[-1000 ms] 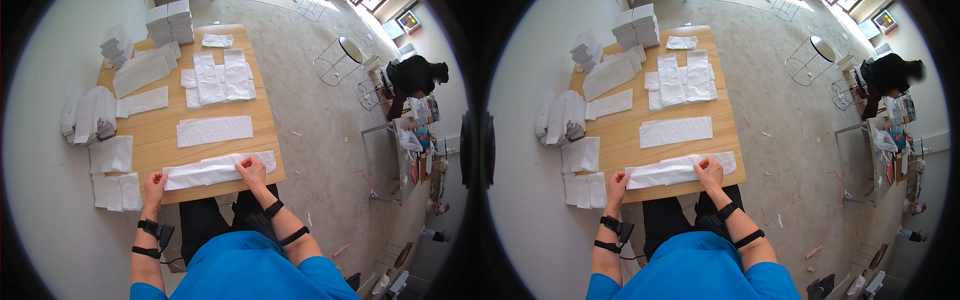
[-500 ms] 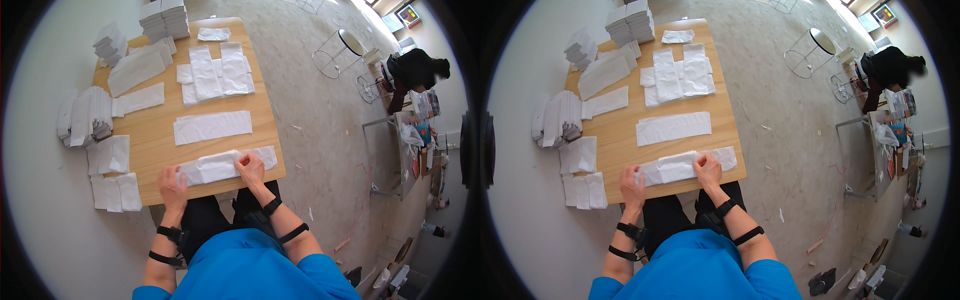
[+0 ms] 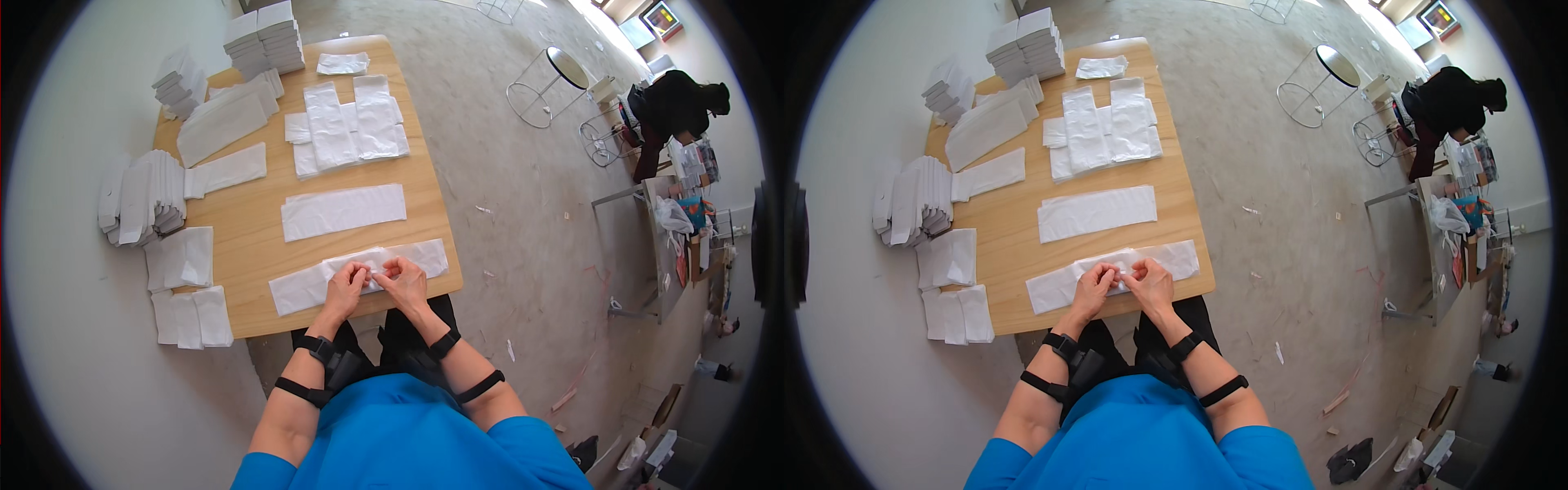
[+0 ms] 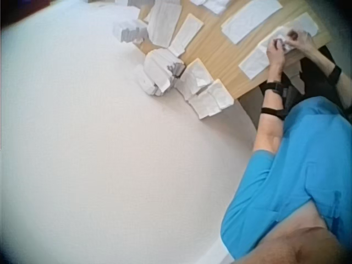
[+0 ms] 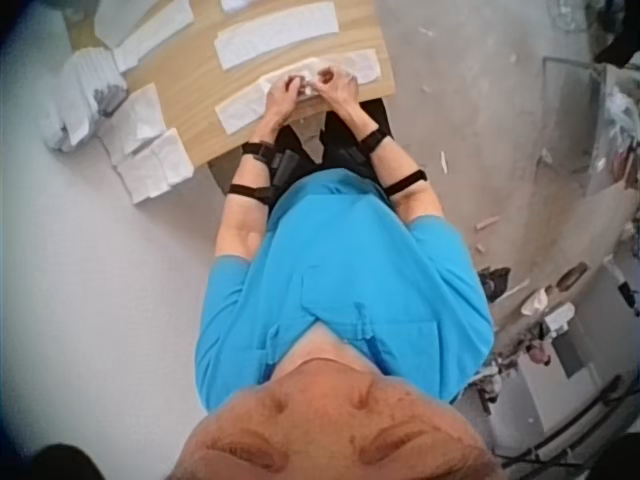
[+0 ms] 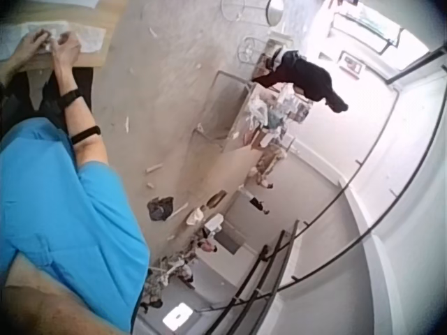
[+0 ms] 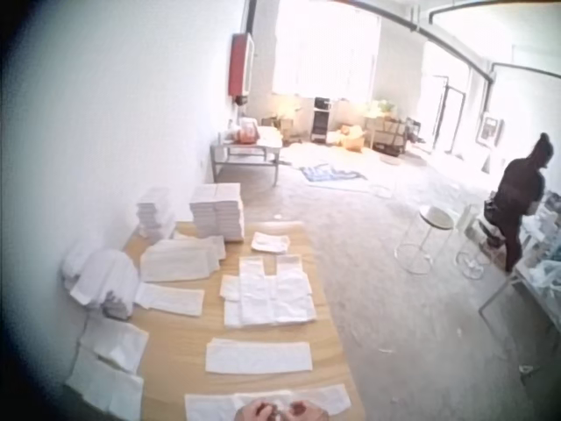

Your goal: The recorder is folding several long, white plastic or fabric strips into rectangles on a wooden table.

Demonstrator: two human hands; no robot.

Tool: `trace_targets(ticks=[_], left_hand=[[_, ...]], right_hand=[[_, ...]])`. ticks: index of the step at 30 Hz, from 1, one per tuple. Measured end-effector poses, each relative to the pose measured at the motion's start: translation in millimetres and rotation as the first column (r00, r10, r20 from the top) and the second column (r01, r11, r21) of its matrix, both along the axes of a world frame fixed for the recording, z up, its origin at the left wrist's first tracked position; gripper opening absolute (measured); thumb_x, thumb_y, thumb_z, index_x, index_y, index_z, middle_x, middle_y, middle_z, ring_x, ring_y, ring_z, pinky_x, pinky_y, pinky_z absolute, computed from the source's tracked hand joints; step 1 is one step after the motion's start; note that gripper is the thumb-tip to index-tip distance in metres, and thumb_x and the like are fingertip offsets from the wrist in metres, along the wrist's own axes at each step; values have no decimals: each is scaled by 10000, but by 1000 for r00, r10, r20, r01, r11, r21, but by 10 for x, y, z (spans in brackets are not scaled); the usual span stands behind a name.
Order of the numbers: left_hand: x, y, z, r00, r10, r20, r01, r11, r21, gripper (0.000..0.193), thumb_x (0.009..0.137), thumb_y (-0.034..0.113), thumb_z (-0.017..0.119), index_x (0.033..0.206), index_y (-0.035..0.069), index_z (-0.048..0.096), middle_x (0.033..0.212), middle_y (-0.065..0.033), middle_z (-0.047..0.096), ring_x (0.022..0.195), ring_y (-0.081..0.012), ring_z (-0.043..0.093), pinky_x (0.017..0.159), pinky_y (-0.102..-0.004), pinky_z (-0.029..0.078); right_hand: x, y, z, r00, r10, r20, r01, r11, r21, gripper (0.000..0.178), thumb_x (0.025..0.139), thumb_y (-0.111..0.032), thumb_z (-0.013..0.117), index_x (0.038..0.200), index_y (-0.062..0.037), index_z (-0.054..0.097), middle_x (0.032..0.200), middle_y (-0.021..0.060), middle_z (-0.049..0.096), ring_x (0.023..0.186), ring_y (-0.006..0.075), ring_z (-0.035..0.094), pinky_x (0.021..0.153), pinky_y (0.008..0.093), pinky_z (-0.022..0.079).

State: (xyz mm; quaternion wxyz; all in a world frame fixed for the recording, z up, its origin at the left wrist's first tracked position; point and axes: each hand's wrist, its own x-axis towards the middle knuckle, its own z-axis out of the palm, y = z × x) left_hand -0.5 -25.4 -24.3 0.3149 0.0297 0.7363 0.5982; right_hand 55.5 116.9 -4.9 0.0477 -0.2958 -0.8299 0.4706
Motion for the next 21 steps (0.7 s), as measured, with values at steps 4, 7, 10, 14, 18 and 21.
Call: trace_targets(ticks=[4, 7, 10, 14, 18, 21], left_hand=[[-28, -15, 51, 999, -27, 27, 26, 998, 50, 200, 956, 203, 544, 963, 12, 602, 846, -17, 617, 761, -90, 554, 738, -235, 471], [-23, -4, 87, 998, -56, 8, 56, 998, 14, 208, 954, 217, 549, 943, 16, 599, 851, -18, 614, 765, -87, 549, 737, -232, 466], [-12, -21, 81, 999, -51, 7, 51, 999, 18, 217, 957, 225, 541, 939, 16, 598, 855, -17, 612, 771, -84, 541, 740, -229, 462], [-12, -39, 88, 998, -50, -41, 52, 998, 46, 261, 952, 267, 545, 913, 15, 601, 791, -17, 612, 730, -88, 549, 705, -238, 467], [-7, -33, 144, 998, -51, -21, 52, 998, 40, 316, 964, 311, 521, 909, 10, 598, 804, -28, 611, 743, -98, 541, 719, -249, 467], [-12, -48, 172, 998, -63, -10, 63, 997, 41, 345, 980, 330, 490, 927, 7, 598, 834, -31, 608, 755, -101, 529, 730, -249, 462]], right_hand=[[134, -14, 57, 995, 49, 86, -41, 994, -97, 278, 731, -277, 732, 848, -27, 699, 713, 88, 682, 667, 177, 660, 645, 308, 521], [167, -20, 39, 995, 49, 86, -40, 993, -109, 270, 755, -291, 709, 835, -33, 714, 707, 94, 686, 660, 182, 661, 639, 310, 518], [133, -43, 61, 991, 52, 122, -42, 996, -82, 266, 765, -297, 695, 818, -38, 717, 698, 100, 681, 651, 195, 662, 631, 316, 513], [86, -85, 117, 990, 52, 133, -43, 997, -63, 238, 737, -286, 693, 758, -49, 700, 709, 124, 670, 683, 279, 662, 641, 364, 513], [103, -131, 106, 996, 48, 78, -49, 999, 6, 204, 743, -250, 689, 767, -48, 687, 736, 125, 671, 698, 287, 660, 648, 364, 513], [109, -171, 106, 990, 60, -127, -42, 989, 143, 162, 752, -195, 683, 803, -42, 678, 771, 127, 675, 716, 290, 662, 662, 357, 515]])
